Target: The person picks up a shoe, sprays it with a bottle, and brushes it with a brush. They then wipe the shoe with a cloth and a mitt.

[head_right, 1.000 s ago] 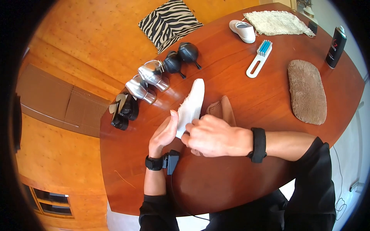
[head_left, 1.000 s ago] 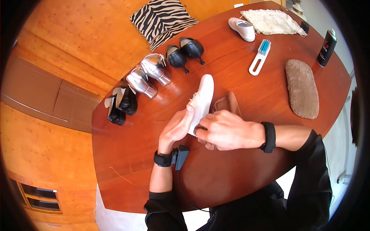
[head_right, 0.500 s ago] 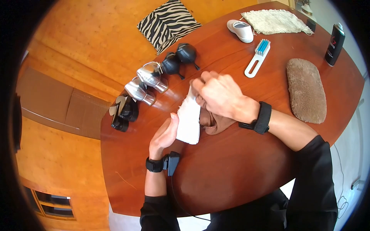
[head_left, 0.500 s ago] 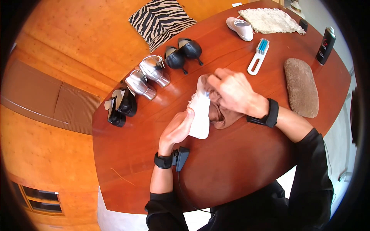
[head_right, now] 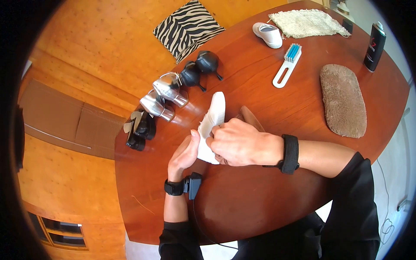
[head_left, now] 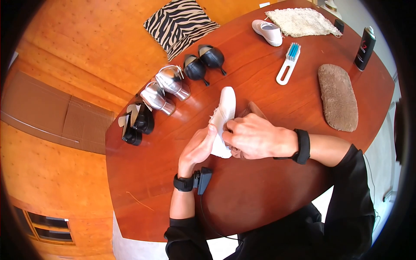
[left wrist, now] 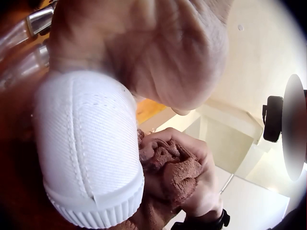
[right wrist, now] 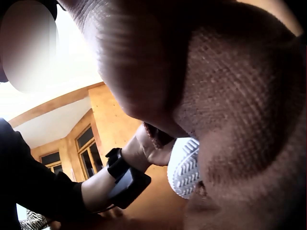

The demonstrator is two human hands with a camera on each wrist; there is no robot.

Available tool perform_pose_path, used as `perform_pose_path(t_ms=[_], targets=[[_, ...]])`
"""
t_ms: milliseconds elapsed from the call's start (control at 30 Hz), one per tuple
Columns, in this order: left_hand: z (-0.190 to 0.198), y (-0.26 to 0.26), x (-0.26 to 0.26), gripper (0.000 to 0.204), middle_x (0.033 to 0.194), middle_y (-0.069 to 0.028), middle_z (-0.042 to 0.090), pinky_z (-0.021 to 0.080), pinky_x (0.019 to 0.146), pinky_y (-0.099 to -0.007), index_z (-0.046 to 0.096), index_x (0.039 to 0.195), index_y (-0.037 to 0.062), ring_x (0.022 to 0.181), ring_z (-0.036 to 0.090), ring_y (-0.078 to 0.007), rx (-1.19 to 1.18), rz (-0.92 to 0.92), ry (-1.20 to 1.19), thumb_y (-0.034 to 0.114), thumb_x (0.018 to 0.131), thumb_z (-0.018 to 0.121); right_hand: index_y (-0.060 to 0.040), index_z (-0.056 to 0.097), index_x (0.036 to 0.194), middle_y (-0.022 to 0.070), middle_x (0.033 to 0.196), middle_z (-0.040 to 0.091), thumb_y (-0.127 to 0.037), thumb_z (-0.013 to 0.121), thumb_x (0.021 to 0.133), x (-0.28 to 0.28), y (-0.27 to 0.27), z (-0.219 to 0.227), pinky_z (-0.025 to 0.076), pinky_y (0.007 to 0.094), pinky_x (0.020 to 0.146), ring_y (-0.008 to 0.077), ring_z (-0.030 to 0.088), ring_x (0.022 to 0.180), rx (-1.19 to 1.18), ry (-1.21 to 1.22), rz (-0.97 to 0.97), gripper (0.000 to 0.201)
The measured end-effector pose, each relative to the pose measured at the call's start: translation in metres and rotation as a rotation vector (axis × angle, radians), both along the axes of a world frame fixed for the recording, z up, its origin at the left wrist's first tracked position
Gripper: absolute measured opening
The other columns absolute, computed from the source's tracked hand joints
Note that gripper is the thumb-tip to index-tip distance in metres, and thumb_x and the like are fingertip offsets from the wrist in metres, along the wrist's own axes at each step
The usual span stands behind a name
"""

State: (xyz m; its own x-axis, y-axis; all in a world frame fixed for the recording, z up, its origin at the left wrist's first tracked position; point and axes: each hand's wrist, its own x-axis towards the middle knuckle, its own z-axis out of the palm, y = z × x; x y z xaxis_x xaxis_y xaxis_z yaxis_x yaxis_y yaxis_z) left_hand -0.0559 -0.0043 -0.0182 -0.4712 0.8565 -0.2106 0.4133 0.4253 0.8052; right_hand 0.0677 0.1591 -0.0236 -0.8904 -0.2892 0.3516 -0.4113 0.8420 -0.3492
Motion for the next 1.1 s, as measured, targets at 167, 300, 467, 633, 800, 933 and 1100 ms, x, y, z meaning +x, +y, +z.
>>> perform_pose_path(t_ms=[167, 300, 467, 633, 800, 933, 1100], targets=[[0.009, 0.003, 0.008, 0.087, 0.083, -0.0108, 0.059, 0.043, 0.071, -0.0351, 0.054, 0.095, -0.0053, 0.077, 0.053, -0.019, -0.09, 0.001, 0.09, 0.069, 0.088, 0.01, -0.004, 0.059, 0.078, 0.0117, 0.072, 0.055, -0.013, 0.067, 0.067, 0.007, 0.001, 0.019, 0.048, 0.0392, 0.056, 0.028, 0.059, 0.068, -0.035, -0.22, 0.107, 0.016], [0.007, 0.002, 0.002, 0.086, 0.082, -0.0106, 0.06, 0.043, 0.072, -0.035, 0.055, 0.097, -0.0047, 0.077, 0.054, -0.0197, -0.117, -0.041, 0.076, 0.069, 0.088, 0.01, -0.0054, 0.063, 0.069, 0.0127, 0.065, 0.062, -0.009, 0.064, 0.065, 0.0, 0.015, 0.023, 0.049, 0.0393, 0.053, 0.0301, 0.063, 0.062, -0.07, -0.045, -0.016, 0.006], [-0.001, 0.004, 0.004, 0.078, 0.083, -0.0131, 0.062, 0.045, 0.072, -0.0345, 0.057, 0.094, -0.0039, 0.078, 0.058, -0.0222, 0.025, -0.024, -0.012, 0.064, 0.091, 0.019, -0.0028, 0.058, 0.085, 0.015, 0.077, 0.058, -0.015, 0.065, 0.069, -0.007, 0.038, 0.033, 0.049, 0.0428, 0.057, 0.0332, 0.061, 0.072, -0.053, 0.127, -0.417, 0.021], [0.002, 0.004, 0.004, 0.078, 0.082, -0.0129, 0.062, 0.046, 0.071, -0.0344, 0.058, 0.095, -0.0038, 0.078, 0.059, -0.0219, 0.0, -0.032, 0.003, 0.064, 0.092, 0.019, -0.0021, 0.057, 0.089, 0.0158, 0.082, 0.058, -0.014, 0.065, 0.07, -0.016, 0.042, 0.019, 0.05, 0.0428, 0.062, 0.0337, 0.061, 0.075, -0.058, 0.181, -0.501, 0.024], [0.002, 0.003, 0.007, 0.075, 0.079, -0.0122, 0.062, 0.046, 0.07, -0.0344, 0.058, 0.092, -0.0028, 0.076, 0.058, -0.0199, 0.042, 0.01, -0.001, 0.062, 0.092, 0.022, -0.0032, 0.059, 0.088, 0.0145, 0.086, 0.058, -0.013, 0.065, 0.067, -0.013, 0.026, 0.009, 0.051, 0.0404, 0.061, 0.0315, 0.061, 0.076, -0.081, 0.102, -0.233, 0.023], [0.003, 0.003, 0.004, 0.071, 0.075, -0.0109, 0.059, 0.045, 0.066, -0.0338, 0.056, 0.081, -0.0018, 0.072, 0.054, -0.0187, 0.037, 0.014, 0.025, 0.061, 0.093, 0.024, -0.0012, 0.059, 0.079, 0.014, 0.08, 0.058, -0.012, 0.067, 0.066, -0.003, 0.005, 0.01, 0.05, 0.0406, 0.057, 0.0305, 0.061, 0.068, -0.087, 0.0, -0.03, 0.018], [0.001, 0.002, 0.002, 0.07, 0.071, -0.0096, 0.057, 0.043, 0.063, -0.0336, 0.053, 0.074, -0.0016, 0.068, 0.052, -0.0182, -0.004, 0.007, 0.075, 0.06, 0.094, 0.025, 0.0035, 0.061, 0.079, 0.0182, 0.078, 0.057, -0.013, 0.066, 0.067, 0.009, -0.01, 0.011, 0.05, 0.0387, 0.055, 0.0293, 0.061, 0.065, -0.051, 0.028, 0.091, 0.021]])
